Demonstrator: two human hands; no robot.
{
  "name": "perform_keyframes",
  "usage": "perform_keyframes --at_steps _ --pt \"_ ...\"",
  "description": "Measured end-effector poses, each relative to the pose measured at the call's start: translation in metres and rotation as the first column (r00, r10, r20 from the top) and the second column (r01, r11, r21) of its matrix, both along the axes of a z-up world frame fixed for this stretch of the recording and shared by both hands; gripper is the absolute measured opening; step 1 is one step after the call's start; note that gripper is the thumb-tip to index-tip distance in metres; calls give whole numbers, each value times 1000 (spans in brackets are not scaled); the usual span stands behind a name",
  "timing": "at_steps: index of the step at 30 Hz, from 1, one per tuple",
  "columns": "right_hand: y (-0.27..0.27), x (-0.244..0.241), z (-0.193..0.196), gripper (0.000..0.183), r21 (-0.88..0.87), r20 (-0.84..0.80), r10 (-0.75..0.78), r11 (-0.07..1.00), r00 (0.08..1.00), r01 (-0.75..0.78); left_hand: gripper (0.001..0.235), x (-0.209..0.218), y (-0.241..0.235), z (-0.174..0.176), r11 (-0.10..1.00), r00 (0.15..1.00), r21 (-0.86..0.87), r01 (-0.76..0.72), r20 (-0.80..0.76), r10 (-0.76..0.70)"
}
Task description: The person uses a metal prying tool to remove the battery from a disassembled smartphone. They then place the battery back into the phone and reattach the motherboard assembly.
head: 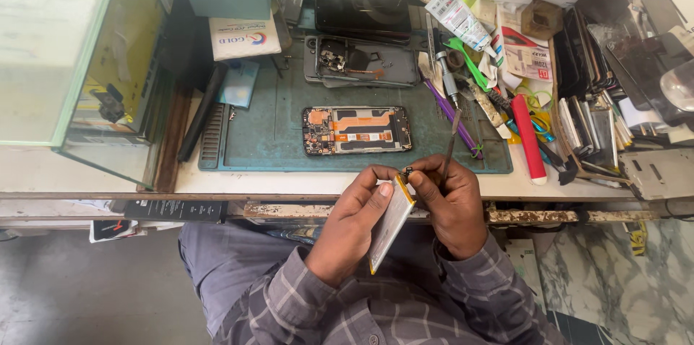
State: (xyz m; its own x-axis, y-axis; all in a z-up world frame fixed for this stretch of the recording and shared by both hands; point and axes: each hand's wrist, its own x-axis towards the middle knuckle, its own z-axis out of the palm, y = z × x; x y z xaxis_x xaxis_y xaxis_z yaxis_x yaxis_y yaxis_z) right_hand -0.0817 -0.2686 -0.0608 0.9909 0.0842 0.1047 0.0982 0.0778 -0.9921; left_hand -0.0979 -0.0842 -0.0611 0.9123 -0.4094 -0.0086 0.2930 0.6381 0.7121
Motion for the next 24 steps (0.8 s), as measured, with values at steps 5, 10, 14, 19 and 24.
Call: perform_keyframes --at_steps 5,10,14,19,24 --pt "2 1 5 14 -50 48 22 999 999 -19 28 -2 1 1 1000 1000 9 -10 -2 10" --pt "3 3 8 16 2 15 -22 1000 1000 22 37 -6 2 9 996 997 72 -52 -51 56" --pt "2 9 14 27 158 63 -27 987 998 16 52 -9 6 19 998 999 62 -33 30 31" --pt "3 13 20 46 138 257 -69 990 964 34 87 -15 18 29 939 952 327 -110 306 4" --pt "4 15 7 51 202 261 -140 975 955 88 83 -29 26 25 909 966 392 -145 253 45"
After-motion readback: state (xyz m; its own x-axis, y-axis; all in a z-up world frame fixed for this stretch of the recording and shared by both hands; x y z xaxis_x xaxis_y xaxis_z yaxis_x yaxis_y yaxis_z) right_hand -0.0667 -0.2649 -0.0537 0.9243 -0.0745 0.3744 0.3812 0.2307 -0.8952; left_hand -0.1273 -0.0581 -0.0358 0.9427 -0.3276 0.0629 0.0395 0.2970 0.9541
